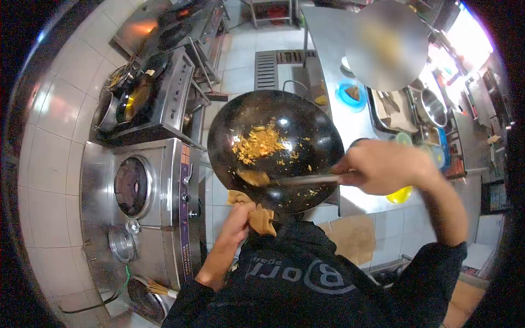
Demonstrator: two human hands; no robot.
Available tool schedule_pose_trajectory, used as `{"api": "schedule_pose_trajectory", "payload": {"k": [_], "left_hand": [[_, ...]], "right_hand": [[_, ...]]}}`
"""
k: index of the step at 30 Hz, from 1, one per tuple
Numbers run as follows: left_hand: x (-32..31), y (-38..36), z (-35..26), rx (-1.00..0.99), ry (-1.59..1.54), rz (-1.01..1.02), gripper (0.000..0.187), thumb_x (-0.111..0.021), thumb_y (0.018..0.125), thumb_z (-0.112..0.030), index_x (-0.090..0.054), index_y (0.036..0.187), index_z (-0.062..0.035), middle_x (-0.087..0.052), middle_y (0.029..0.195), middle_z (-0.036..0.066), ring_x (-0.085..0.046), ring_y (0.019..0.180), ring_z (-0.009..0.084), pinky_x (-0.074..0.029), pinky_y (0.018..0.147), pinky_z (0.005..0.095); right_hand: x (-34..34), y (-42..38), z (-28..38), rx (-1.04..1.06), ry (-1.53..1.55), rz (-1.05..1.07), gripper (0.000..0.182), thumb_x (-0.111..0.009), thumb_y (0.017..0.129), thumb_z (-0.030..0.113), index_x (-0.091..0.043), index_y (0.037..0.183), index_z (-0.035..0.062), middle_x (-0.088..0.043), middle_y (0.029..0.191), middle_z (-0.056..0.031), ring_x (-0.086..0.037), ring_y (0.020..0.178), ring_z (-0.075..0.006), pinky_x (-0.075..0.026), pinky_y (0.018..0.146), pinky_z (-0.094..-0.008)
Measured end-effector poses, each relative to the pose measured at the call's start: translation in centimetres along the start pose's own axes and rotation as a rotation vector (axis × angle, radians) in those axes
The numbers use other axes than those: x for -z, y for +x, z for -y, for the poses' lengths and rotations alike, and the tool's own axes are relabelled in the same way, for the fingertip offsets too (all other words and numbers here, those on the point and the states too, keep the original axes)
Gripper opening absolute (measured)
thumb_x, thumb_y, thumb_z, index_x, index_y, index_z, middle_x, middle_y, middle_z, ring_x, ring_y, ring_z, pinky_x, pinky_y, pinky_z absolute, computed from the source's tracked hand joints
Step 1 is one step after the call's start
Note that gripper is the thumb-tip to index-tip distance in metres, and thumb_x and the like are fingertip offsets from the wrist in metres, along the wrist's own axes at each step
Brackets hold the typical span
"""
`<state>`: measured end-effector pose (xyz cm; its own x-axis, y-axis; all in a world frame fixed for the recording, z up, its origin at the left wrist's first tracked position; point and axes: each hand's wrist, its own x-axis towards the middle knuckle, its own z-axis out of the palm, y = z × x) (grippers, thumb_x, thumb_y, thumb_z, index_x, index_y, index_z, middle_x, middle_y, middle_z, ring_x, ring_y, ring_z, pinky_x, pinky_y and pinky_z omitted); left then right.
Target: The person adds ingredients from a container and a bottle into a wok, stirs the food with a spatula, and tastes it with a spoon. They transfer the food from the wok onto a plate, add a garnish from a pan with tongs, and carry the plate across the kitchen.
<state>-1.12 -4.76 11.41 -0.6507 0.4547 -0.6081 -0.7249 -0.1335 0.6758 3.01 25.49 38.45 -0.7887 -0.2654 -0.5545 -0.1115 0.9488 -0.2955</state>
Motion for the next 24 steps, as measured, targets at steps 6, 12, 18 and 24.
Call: {"api": "schedule_pose_trajectory", "payload": {"k": [6, 12, 18, 24], "left_hand": [[0.0, 0.4, 0.6, 0.076, -0.009, -0.034, 0.008, -0.055, 0.083, -0.009, -0.061, 0.088, -0.0064, -0.065, 0.088, 0.004, -0.064, 0.078, 0.0168, -0.052, 0.069, 0.0322], [1.3, 2.0, 2.3, 0.072, 0.002, 0.035, 0.010, -0.055, 0.085, -0.007, -0.061, 0.092, -0.0016, -0.063, 0.089, 0.004, -0.064, 0.078, 0.0179, -0.055, 0.070, 0.0341], [-0.3, -0.2, 0.6, -0.110, 0.075, -0.021, 0.013, -0.055, 0.087, -0.008, -0.062, 0.097, -0.0024, -0.065, 0.091, 0.005, -0.067, 0.083, 0.0190, -0.055, 0.072, 0.0347], [0.4, -0.1, 0.6, 0.039, -0.011, -0.001, 0.015, -0.055, 0.088, -0.008, -0.063, 0.099, -0.0016, -0.066, 0.095, 0.006, -0.067, 0.083, 0.0195, -0.055, 0.072, 0.0348]], "right_hand": [[1.5, -0.7, -3.4, -0.130, -0.136, -0.018, 0.028, -0.060, 0.093, 0.030, -0.074, 0.098, 0.0057, -0.070, 0.080, -0.0196, -0.068, 0.076, -0.0368, -0.054, 0.072, -0.0471], [-1.4, 0.5, -2.4, -0.267, -0.259, -0.032, 0.028, -0.058, 0.090, 0.028, -0.073, 0.089, 0.0056, -0.070, 0.090, -0.0231, -0.069, 0.084, -0.0392, -0.056, 0.076, -0.0485], [3.6, -5.1, -3.1, -0.342, -0.362, 0.049, 0.021, -0.067, 0.087, 0.030, -0.077, 0.094, 0.0132, -0.071, 0.084, -0.0151, -0.069, 0.076, -0.0347, -0.055, 0.070, -0.0446], [-2.8, 0.6, -4.9, -0.255, -0.460, -0.138, 0.021, -0.067, 0.080, 0.028, -0.074, 0.081, 0.0080, -0.070, 0.079, -0.0172, -0.070, 0.076, -0.0362, -0.057, 0.070, -0.0455]]}}
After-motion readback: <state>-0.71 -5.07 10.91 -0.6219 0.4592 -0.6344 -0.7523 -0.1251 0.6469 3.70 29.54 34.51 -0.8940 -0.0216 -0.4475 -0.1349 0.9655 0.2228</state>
